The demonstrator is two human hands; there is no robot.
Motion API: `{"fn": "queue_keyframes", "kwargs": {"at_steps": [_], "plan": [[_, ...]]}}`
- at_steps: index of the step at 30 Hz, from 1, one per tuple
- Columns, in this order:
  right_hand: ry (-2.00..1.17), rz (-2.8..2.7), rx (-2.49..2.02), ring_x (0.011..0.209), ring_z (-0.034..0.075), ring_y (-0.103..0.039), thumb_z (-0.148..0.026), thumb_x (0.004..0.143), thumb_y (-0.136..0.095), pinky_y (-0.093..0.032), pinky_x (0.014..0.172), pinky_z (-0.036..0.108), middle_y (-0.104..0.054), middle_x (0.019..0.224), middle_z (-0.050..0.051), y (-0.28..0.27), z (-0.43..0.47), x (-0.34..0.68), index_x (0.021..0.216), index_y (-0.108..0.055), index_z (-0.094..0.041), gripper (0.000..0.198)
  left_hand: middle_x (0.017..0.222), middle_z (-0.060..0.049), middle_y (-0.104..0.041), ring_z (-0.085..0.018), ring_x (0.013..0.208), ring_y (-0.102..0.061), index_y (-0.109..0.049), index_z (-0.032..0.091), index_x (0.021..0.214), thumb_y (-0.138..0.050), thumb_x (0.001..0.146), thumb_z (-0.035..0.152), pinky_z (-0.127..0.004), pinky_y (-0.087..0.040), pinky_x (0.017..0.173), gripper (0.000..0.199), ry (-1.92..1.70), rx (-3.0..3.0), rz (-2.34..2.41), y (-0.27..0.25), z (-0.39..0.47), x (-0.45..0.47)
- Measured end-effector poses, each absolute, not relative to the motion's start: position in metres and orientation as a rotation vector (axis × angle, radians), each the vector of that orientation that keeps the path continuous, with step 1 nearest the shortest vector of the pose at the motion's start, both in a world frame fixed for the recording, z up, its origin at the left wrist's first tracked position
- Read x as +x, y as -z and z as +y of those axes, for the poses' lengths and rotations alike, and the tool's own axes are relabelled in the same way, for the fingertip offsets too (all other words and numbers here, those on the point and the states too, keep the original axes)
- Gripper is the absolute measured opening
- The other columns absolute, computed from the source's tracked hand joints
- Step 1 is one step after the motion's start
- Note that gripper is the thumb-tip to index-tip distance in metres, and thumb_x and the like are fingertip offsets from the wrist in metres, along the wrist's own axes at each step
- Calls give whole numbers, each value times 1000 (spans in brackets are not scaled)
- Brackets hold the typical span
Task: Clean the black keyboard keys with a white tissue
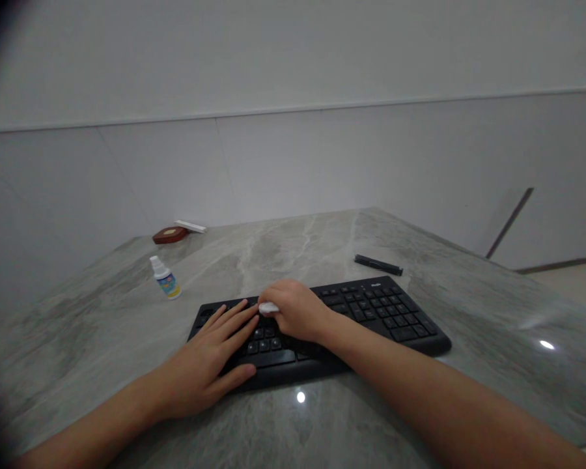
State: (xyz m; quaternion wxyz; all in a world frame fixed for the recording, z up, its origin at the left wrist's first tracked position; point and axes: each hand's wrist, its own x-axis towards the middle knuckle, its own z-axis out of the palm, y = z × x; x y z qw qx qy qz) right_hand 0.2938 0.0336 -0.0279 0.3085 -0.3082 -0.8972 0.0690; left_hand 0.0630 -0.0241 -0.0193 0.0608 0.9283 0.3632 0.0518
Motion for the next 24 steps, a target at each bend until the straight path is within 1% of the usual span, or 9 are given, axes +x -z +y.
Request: {"fn": "queue_keyframes", "kwargs": {"at_steps": [7, 10, 14, 17, 24], "plan": [[-305, -2301, -861, 88, 20, -68, -9, 84, -68, -51, 84, 34, -75, 91, 7, 29, 35, 293, 93, -72, -17, 13, 163, -13, -25, -35, 151, -17, -28, 17, 156, -40, 102, 56, -64, -20, 120, 68, -131, 2804, 1106, 17, -24, 64], [-330, -2277, -833, 88, 20, -68, -6, 82, -67, -51, 83, 33, -75, 89, 6, 30, 36, 292, 92, -73, -17, 16, 163, -13, -24, -36, 151, -19, -28, 18, 157, -40, 102, 56, -64, -20, 120, 67, -154, 2812, 1098, 18, -24, 63], [-313, -2274, -770, 87, 20, -67, -3, 80, -64, -51, 83, 32, -76, 87, 6, 31, 37, 291, 91, -74, -17, 21, 163, -11, -24, -35, 151, -20, -27, 21, 157, -42, 102, 56, -61, -21, 121, 67, -192, 2825, 1090, 21, -23, 61], [-301, -2250, -777, 85, 20, -67, -3, 79, -63, -51, 81, 32, -76, 86, 6, 33, 37, 291, 91, -74, -17, 21, 163, -12, -25, -35, 151, -19, -27, 20, 157, -41, 102, 56, -62, -22, 120, 67, -199, 2830, 1085, 23, -23, 61], [-214, -2306, -708, 83, 20, -66, 4, 75, -53, -50, 80, 33, -77, 86, 5, 37, 38, 290, 91, -73, -18, 34, 162, -12, -27, -36, 151, -18, -29, 19, 156, -41, 102, 56, -64, -21, 120, 67, -166, 2814, 1095, 18, -24, 63]]}}
